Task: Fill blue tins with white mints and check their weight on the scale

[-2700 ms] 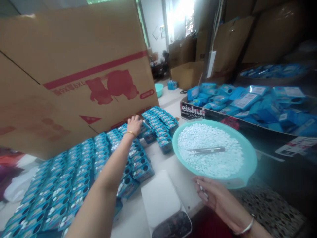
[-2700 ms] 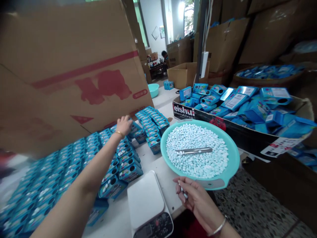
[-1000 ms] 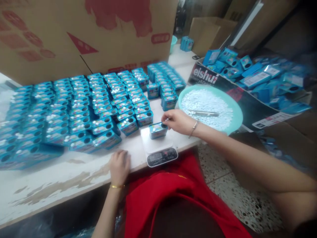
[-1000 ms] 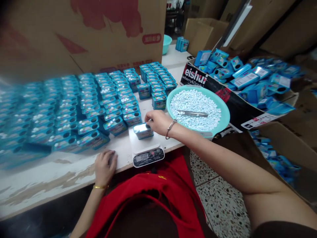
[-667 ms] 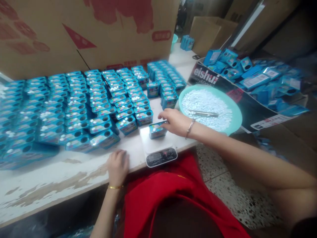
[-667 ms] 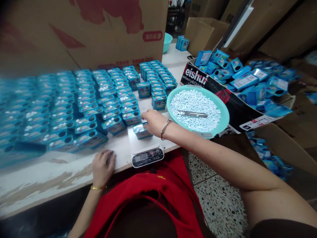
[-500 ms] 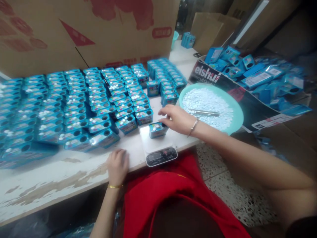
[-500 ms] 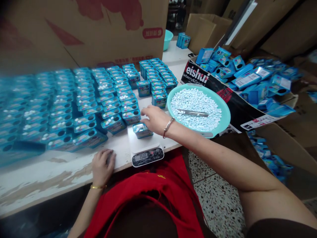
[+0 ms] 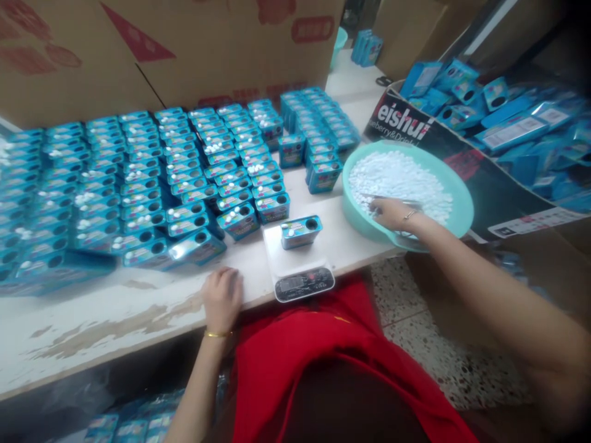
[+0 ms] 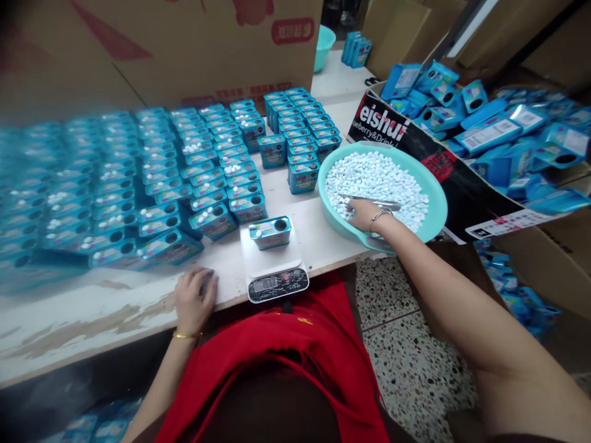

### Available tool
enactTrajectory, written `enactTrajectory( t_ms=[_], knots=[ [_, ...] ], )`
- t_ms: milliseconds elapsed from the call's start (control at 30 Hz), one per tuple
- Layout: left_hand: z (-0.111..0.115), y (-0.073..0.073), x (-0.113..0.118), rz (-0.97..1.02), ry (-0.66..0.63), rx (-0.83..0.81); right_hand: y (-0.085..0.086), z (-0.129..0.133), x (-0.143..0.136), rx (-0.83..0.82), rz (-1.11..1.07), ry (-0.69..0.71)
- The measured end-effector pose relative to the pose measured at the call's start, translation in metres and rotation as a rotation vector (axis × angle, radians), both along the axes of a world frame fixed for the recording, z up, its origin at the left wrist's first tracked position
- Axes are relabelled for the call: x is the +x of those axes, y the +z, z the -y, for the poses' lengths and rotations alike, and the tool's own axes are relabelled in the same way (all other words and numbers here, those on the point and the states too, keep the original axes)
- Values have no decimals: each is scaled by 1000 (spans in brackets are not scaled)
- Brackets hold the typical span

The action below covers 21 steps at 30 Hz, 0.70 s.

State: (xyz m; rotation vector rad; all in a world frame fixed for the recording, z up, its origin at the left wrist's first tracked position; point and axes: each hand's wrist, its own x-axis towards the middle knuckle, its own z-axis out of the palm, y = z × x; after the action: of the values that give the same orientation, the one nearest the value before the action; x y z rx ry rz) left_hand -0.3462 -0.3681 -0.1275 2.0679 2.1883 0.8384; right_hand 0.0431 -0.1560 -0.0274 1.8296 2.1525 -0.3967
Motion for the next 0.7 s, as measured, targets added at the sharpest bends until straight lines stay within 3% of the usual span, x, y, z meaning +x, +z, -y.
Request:
enactTrajectory(
  t_ms=[267,400,467,567,700],
  knots=[
    [-1,0,0,-10,0,-5,7,2,18,149,-130,-127],
    [-1,-1,0,-26,-7,10,27,13,7,177,-590,-407],
    [-1,-2,-2,-39,-16,26,41,22,-13,131,-884,-463],
    [-1,-5,-4,-56,-33,64,59,36,-54,76,-1056,-263],
    [-2,-5,-5,-70,-53,101,73,49,-103,115,-871,102]
  ],
)
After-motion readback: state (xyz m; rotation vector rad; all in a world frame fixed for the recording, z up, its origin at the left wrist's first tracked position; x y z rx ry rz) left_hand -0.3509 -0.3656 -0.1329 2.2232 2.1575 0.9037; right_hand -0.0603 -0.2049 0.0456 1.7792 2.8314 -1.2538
